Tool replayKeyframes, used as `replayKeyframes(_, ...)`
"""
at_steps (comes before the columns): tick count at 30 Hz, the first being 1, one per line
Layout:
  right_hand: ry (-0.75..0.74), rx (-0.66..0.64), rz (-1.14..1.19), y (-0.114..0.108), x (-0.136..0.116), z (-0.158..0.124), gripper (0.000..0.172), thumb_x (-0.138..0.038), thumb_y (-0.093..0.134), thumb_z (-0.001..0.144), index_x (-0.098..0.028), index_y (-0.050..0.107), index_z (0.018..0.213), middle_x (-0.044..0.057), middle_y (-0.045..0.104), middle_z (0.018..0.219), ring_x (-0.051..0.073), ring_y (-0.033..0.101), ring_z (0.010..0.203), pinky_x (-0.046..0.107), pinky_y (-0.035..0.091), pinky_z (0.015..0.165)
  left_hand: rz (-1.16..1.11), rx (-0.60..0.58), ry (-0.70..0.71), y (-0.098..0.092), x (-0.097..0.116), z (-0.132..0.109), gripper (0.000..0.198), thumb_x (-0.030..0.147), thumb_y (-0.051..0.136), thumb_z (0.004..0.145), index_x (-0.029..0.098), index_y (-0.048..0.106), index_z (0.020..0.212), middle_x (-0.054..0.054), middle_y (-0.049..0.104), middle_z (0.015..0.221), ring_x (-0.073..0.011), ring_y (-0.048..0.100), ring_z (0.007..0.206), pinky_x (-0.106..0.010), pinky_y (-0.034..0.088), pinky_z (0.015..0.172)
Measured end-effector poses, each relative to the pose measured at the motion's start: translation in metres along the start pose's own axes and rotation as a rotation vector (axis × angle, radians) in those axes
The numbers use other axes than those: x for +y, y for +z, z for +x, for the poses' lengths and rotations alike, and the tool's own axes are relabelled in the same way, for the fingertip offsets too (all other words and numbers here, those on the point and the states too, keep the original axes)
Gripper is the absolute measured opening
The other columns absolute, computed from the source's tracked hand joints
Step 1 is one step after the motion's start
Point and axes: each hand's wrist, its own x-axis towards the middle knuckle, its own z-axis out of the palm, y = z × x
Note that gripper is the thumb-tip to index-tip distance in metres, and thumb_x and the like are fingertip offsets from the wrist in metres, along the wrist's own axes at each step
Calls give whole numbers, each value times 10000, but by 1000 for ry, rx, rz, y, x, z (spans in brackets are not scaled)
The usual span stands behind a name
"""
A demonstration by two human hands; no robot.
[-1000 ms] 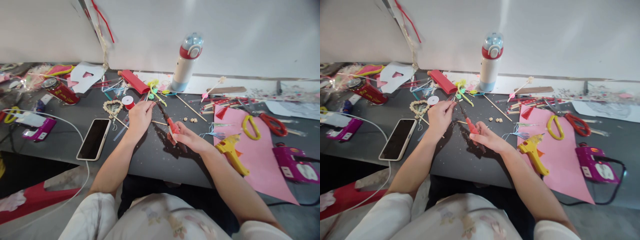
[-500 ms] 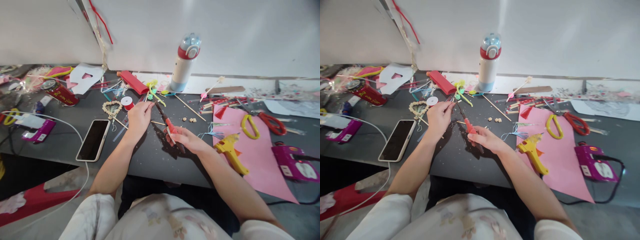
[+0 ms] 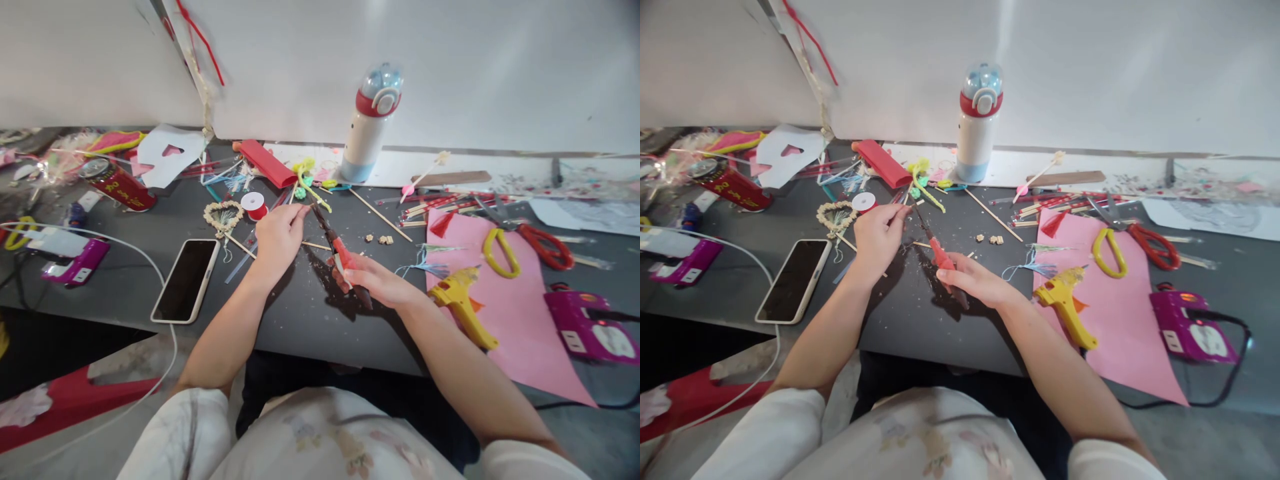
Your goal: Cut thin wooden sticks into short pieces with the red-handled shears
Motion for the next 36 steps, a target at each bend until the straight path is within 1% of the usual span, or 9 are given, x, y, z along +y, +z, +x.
replayKeyframes(6,0,5,-20,-2,2,-1,465,-598,687,790,-187,543,954,-20,520,740,116,472,650,278,375,599,-28,-49,-20,-4,4,0,344,349,499,955,203,634,675,-2,612,584,-138,545,601,-267,330,567)
replayKeyframes(10,-52,-12,-56,-5,3,-1,390,-564,637,848,-184,565,899,-13,524,727,118,486,656,278,384,616,-31,-61,-35,-5,4,1,370,347,500,947,194,573,618,3,567,558,-129,497,569,-275,297,552)
replayKeyframes(12,-66,-27,-75,-5,2,-2,367,-548,612,873,-183,570,869,-8,531,717,120,495,654,275,376,606,-33,-68,-39,-5,4,1,369,346,501,944,194,562,614,6,550,544,-127,475,557,-275,287,549)
replayKeyframes(15,-66,-15,-97,-3,0,-3,375,-556,601,880,-184,572,852,-4,537,713,121,501,648,273,382,600,-36,-76,-43,-5,4,1,369,353,493,948,193,562,622,10,531,529,-125,453,541,-276,274,542)
replayKeyframes(20,-47,-18,-105,0,-2,-4,427,-611,597,860,-188,555,819,-4,548,685,120,518,622,263,389,564,-34,-84,-49,-4,3,1,364,369,487,951,197,581,644,16,516,525,-127,454,540,-279,283,549)
replayKeyframes(26,-30,-17,-35,-1,-3,-1,389,-572,608,864,-191,552,801,-15,531,669,109,505,587,246,359,505,20,-94,-28,1,1,3,360,344,501,955,202,552,628,3,561,576,-139,499,579,-286,304,578)
replayKeyframes(30,-31,-23,-30,-2,1,1,381,-560,629,854,-188,560,821,-11,541,688,114,514,616,251,394,546,42,-72,24,1,-1,3,342,335,477,964,207,554,657,-9,584,622,-152,527,633,-283,324,595)
replayKeyframes(33,-49,-20,-39,-3,2,0,387,-566,639,845,-186,568,841,-9,542,709,117,520,641,257,410,578,33,-87,41,0,-1,4,335,338,447,973,208,560,685,-14,588,636,-156,534,655,-280,330,606)
replayKeyframes(36,-47,-24,-51,-3,1,-1,411,-588,646,831,-185,572,854,-11,540,714,116,516,648,260,402,590,16,-109,38,-1,0,4,346,342,435,974,207,529,669,-6,555,612,-152,517,630,-282,325,603)
